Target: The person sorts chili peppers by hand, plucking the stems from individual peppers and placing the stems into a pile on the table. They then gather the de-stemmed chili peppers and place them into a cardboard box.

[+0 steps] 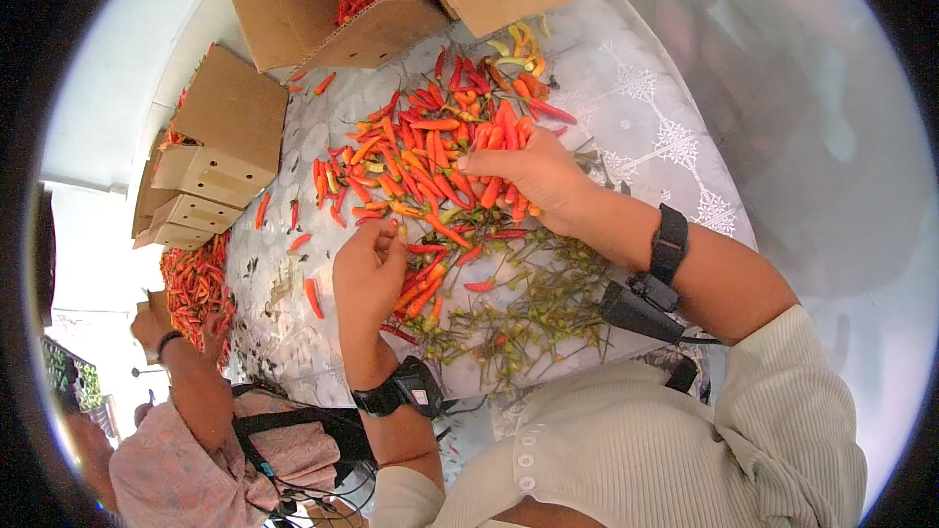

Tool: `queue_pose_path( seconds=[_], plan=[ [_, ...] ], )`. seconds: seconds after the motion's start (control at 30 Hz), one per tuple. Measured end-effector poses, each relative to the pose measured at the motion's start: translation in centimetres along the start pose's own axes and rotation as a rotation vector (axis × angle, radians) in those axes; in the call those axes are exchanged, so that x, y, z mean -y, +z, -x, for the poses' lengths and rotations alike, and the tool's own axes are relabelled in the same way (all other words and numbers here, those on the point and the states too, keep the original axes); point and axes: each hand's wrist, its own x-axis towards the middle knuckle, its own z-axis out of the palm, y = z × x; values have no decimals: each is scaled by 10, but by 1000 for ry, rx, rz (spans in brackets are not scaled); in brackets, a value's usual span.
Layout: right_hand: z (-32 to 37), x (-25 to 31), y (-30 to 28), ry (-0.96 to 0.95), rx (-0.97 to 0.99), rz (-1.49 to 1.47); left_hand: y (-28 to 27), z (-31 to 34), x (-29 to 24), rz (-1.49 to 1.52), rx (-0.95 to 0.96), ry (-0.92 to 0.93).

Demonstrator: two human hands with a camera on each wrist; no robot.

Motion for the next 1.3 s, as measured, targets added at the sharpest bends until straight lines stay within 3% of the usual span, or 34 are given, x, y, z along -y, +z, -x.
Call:
queue_pose_path(
  seconds=[0.07,0.17,0.27,0.37,0.47,0.57,0.67,0.77,0.97,1.17,1.3],
  plan=[
    [1,1,0,15,29,14,5,-2,-1,115,-80,82],
    [3,3,1,41,67,27,7,1,-13,434,-21,23],
    [-2,-6,0,16,105,22,8,6,-31,504,-25,80],
    [-3,-9,-1,-8,158,22,10,7,-33,520,99,151],
    [0,-6,0,11,206,114,14,6,-28,475,69,332],
    [4,-8,4,45,248,286,20,5,-19,584,-20,349],
    [14,6,12,146,310,384,5,13,-39,981,49,-11],
    [14,3,13,144,318,379,5,10,-40,1078,9,27],
    [17,1,13,72,368,354,5,10,-33,1132,185,98],
    [12,-8,13,23,312,252,21,5,-29,990,-23,195],
    [7,-10,10,-70,204,181,15,8,-37,862,49,71]
  ],
)
